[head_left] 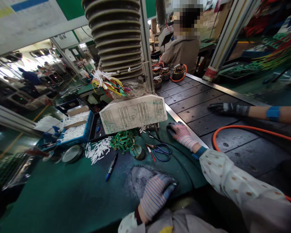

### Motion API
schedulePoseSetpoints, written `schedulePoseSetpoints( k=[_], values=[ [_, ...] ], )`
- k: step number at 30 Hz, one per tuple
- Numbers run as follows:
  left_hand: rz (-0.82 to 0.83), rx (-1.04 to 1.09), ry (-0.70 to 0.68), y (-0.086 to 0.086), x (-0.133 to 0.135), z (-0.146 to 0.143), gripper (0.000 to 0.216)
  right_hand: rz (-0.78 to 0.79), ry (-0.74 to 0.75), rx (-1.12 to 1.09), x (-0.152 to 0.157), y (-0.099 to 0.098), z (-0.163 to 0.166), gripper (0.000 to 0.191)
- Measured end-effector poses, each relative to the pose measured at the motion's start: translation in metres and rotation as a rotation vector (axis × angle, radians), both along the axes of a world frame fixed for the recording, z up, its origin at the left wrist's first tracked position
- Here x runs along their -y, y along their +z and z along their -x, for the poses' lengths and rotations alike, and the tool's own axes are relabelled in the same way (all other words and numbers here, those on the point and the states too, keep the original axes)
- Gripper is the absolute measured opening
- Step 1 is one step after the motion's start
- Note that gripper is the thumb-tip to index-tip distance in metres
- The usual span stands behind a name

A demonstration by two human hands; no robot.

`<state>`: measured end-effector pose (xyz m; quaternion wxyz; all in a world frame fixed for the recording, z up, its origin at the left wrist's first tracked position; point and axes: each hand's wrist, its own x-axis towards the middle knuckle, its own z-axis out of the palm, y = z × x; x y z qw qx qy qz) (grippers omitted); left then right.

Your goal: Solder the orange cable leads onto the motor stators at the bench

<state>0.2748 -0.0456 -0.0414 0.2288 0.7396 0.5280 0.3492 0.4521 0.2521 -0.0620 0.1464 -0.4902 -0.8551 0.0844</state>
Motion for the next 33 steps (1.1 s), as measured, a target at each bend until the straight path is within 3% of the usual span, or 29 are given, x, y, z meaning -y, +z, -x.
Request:
schedulePoseSetpoints(
  k=[18, 33],
  values=[
    [-0.015, -0.005, 0.001, -0.002, 0.000, 0.000, 0.035, 0.039, -0.007, 0.031, 0.000, 0.002, 0.001, 0.044],
    [-0.032, 0.001, -0.001, -0.002, -0.001, 0.000, 0.033, -0.020, 0.008, -0.010, -0.003, -0.008, -0.001, 0.043]
  ],
)
